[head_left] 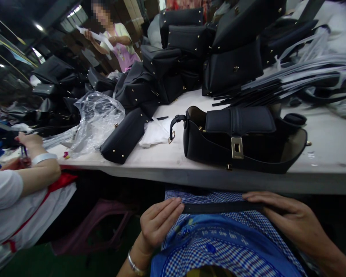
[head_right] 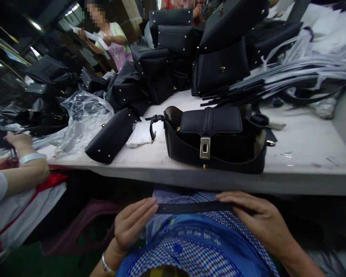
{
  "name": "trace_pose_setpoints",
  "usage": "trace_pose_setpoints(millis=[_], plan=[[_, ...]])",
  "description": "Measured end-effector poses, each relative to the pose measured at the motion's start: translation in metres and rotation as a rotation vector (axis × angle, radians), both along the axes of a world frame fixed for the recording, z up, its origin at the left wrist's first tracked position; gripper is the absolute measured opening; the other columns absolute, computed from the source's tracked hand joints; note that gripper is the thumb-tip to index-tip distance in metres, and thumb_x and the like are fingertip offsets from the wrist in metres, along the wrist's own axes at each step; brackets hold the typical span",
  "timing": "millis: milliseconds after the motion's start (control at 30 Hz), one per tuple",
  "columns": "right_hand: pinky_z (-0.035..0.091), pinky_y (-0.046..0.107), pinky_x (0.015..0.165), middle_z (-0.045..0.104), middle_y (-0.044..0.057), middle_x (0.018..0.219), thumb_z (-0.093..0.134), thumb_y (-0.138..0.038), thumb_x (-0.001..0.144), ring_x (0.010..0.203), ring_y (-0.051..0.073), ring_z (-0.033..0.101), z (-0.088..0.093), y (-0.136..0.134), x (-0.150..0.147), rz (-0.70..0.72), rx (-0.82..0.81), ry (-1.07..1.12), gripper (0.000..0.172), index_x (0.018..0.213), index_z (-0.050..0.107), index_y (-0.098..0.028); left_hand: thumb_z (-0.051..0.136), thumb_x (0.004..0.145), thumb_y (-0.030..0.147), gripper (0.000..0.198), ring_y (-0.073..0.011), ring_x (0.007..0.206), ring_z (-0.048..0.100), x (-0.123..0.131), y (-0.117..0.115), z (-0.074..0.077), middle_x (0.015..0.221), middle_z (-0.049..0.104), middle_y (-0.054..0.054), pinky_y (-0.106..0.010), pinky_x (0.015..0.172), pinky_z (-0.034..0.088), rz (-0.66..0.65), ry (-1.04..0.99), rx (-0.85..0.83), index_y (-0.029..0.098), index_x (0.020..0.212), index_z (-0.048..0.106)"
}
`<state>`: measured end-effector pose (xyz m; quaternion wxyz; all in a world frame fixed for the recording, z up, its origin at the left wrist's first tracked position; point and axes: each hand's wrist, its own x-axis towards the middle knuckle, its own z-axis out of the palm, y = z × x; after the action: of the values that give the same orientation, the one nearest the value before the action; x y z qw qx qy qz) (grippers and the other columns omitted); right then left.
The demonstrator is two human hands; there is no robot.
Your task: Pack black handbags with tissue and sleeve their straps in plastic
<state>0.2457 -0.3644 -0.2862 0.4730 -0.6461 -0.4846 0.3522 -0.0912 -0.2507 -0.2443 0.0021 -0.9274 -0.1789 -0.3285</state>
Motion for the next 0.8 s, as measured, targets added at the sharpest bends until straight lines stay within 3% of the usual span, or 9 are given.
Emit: trace_pose_setpoints(millis=[100, 233, 300, 367, 500, 600, 733, 800], plan=[[0.063, 0.032, 0.075, 0.079, 0.005, 0.078, 0.074, -0.053, 0.077, 0.072, 0.026, 0.075, 0.006, -0.001, 0.003, -0.044, -0.041, -0.002, 0.026, 0.08, 0.082, -0.028, 0.052, 0.096, 0.006, 0.031, -0.0188, 0.102, 0.071, 0.008, 0.005, -0.007, 0.11, 0.076, -0.01, -0.029, 0.086, 0.061, -0.031, -0.062, -0.23, 0.014, 0.122, 0.067], [0.062, 0.027, 0.063, 0.077, 0.005, 0.072, 0.072, -0.053, 0.078, 0.066, 0.025, 0.073, 0.033, 0.005, 0.005, -0.147, -0.023, -0.022, 0.03, 0.074, 0.079, -0.024, 0.053, 0.099, 0.029, 0.024, -0.0168, 0.085, 0.074, 0.036, 0.011, -0.001, 0.093, 0.078, -0.007, -0.024, 0.08, 0.057, 0.004, 0.053, -0.918, 0.019, 0.107, 0.074], [0.062, 0.025, 0.06, 0.078, 0.005, 0.077, 0.07, -0.052, 0.081, 0.065, 0.023, 0.074, 0.049, 0.009, 0.003, -0.16, 0.001, 0.03, 0.031, 0.081, 0.079, -0.022, 0.051, 0.098, 0.047, 0.039, -0.0176, 0.078, 0.072, 0.055, 0.014, 0.008, 0.085, 0.077, -0.009, -0.026, 0.075, 0.056, -0.051, 0.157, -1.259, 0.016, 0.106, 0.073], [0.061, 0.023, 0.061, 0.078, 0.004, 0.079, 0.069, -0.05, 0.084, 0.065, 0.021, 0.074, 0.064, 0.013, -0.001, -0.146, 0.04, 0.063, 0.029, 0.086, 0.077, -0.022, 0.049, 0.093, 0.063, 0.056, -0.0142, 0.064, 0.064, 0.075, 0.017, 0.019, 0.075, 0.072, -0.008, -0.023, 0.064, 0.051, -0.142, 0.203, -1.481, 0.012, 0.106, 0.071], [0.058, 0.019, 0.058, 0.072, 0.002, 0.062, 0.066, -0.049, 0.087, 0.058, 0.018, 0.07, 0.085, 0.018, -0.008, -0.158, 0.144, 0.059, 0.029, 0.08, 0.075, -0.022, 0.055, 0.081, 0.077, 0.068, -0.0058, 0.043, 0.04, 0.114, 0.024, 0.05, 0.052, 0.051, 0.004, -0.017, 0.043, 0.029, -0.193, 0.118, -1.64, 0.011, 0.095, 0.065], [0.056, 0.018, 0.054, 0.068, 0.002, 0.057, 0.064, -0.053, 0.087, 0.055, 0.017, 0.068, 0.092, 0.019, -0.005, -0.212, 0.167, 0.12, 0.035, 0.074, 0.073, -0.022, 0.053, 0.084, 0.075, 0.063, -0.004, 0.033, 0.029, 0.136, 0.027, 0.08, 0.046, 0.045, 0.008, -0.017, 0.035, 0.021, -0.206, 0.032, -1.699, 0.014, 0.094, 0.061], [0.058, 0.018, 0.059, 0.071, 0.004, 0.062, 0.067, -0.058, 0.082, 0.063, 0.019, 0.07, 0.084, 0.019, 0.007, -0.331, 0.161, 0.125, 0.038, 0.072, 0.074, -0.022, 0.056, 0.088, 0.065, 0.05, -0.003, 0.032, 0.026, 0.153, 0.029, 0.105, 0.048, 0.046, 0.008, -0.016, 0.031, 0.018, -0.19, -0.056, -1.713, 0.016, 0.083, 0.057], [0.06, 0.02, 0.061, 0.074, 0.005, 0.068, 0.067, -0.059, 0.081, 0.065, 0.021, 0.072, 0.073, 0.02, 0.005, -0.248, 0.103, 0.102, 0.037, 0.082, 0.078, -0.023, 0.058, 0.09, 0.06, 0.045, -0.0024, 0.034, 0.025, 0.16, 0.029, 0.106, 0.051, 0.046, 0.009, -0.015, 0.032, 0.018, -0.168, -0.147, -1.753, 0.016, 0.083, 0.056]])
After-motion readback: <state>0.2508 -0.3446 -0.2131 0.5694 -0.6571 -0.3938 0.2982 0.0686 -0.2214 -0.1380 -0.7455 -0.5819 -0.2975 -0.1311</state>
